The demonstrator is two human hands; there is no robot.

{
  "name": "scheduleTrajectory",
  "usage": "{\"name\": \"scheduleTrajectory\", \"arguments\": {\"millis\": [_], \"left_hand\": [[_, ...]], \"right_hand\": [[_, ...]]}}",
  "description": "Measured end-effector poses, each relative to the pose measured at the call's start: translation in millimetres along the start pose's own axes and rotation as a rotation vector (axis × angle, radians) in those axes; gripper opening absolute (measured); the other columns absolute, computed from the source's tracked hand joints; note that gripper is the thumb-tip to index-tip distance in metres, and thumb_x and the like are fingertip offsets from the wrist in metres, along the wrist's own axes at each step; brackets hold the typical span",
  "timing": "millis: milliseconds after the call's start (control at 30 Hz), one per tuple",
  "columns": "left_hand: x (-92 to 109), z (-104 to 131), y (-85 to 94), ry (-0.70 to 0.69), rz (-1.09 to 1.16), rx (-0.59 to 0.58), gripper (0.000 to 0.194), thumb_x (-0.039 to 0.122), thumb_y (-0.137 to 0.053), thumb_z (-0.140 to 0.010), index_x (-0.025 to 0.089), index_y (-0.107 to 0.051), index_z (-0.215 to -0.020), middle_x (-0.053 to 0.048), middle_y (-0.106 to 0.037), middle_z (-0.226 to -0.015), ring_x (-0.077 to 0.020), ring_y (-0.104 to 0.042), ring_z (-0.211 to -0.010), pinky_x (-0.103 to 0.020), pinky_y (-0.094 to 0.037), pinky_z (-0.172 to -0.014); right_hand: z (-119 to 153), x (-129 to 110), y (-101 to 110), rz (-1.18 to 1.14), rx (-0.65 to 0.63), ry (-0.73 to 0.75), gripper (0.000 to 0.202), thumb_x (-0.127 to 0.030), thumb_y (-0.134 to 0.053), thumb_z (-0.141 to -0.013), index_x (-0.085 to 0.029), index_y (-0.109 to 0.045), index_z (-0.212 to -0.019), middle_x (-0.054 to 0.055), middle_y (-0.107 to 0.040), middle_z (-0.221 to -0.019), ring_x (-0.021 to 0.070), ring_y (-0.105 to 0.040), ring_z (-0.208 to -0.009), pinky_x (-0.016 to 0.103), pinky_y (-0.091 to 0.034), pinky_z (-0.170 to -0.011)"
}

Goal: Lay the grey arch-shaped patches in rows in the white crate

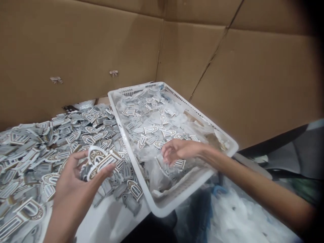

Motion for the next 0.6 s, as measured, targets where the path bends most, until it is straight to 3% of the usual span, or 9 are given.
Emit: {"name": "scheduleTrajectory", "arguments": {"millis": [133,233,333,433,533,600], "left_hand": [[5.5,11.8,-15.6,0.038,0.026,-0.128,0.082,0.074,-0.088,-0.062,0.028,-0.062,-0.124,-0.003,-0.075,-0.084,-0.0282,-0.069,-0.076,-0.032,-0.051,-0.061],[7.7,19.9,-27.9,0.031,0.100,-0.291,0.074,0.072,-0.088,-0.065,0.026,-0.061,-0.116,-0.002,-0.076,-0.081,-0.0279,-0.073,-0.080,-0.035,-0.057,-0.071],[8.3,26.4,-36.6,0.053,0.110,-0.392,0.066,0.070,-0.083,-0.073,0.026,-0.059,-0.116,0.001,-0.075,-0.076,-0.0242,-0.072,-0.073,-0.034,-0.057,-0.073],[11.2,30.8,-43.3,0.041,0.080,-0.467,0.061,0.068,-0.082,-0.076,0.026,-0.057,-0.113,0.004,-0.070,-0.066,-0.0211,-0.067,-0.062,-0.034,-0.055,-0.070],[13.8,34.3,-49.6,0.047,0.101,-0.496,0.060,0.064,-0.085,-0.074,0.027,-0.054,-0.109,0.006,-0.068,-0.066,-0.0196,-0.065,-0.056,-0.030,-0.052,-0.059],[13.8,38.3,-54.3,0.061,0.156,-0.543,0.061,0.063,-0.087,-0.074,0.028,-0.052,-0.110,0.006,-0.067,-0.065,-0.0191,-0.064,-0.054,-0.028,-0.050,-0.055]], "right_hand": [[-41.2,17.8,-27.3,-0.006,0.026,-0.157,0.021,-0.019,-0.086,-0.071,-0.016,-0.067,-0.077,0.000,-0.073,-0.073,0.0156,-0.074,-0.071,0.028,-0.064,-0.075],[-50.8,20.4,-36.9,0.106,0.061,-0.156,0.016,-0.018,-0.082,-0.077,-0.015,-0.067,-0.070,-0.001,-0.071,-0.066,0.0162,-0.074,-0.069,0.024,-0.060,-0.069],[-31.6,2.5,-36.6,0.296,0.096,-0.102,0.018,-0.022,-0.081,-0.084,-0.015,-0.070,-0.071,0.001,-0.073,-0.066,0.0179,-0.074,-0.067,0.023,-0.056,-0.062],[6.8,-29.8,-36.7,0.353,0.127,-0.022,0.023,-0.032,-0.084,-0.088,-0.016,-0.070,-0.078,0.002,-0.075,-0.069,0.0173,-0.073,-0.062,0.024,-0.054,-0.059],[39.8,-55.6,-46.7,0.287,0.193,0.150,0.028,-0.041,-0.085,-0.089,-0.019,-0.074,-0.103,0.002,-0.078,-0.084,0.0174,-0.075,-0.074,0.025,-0.055,-0.063],[49.6,-59.5,-59.8,0.217,0.194,0.230,0.039,-0.042,-0.089,-0.087,-0.021,-0.072,-0.115,0.002,-0.079,-0.094,0.0176,-0.075,-0.084,0.026,-0.056,-0.071]]}}
Point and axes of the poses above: each hand's wrist, its own z-axis away from the middle knuckle, its own y-axis out of the back of the hand, x = y × z, the point moved 2 cm from there along -z, towards the middle knuckle
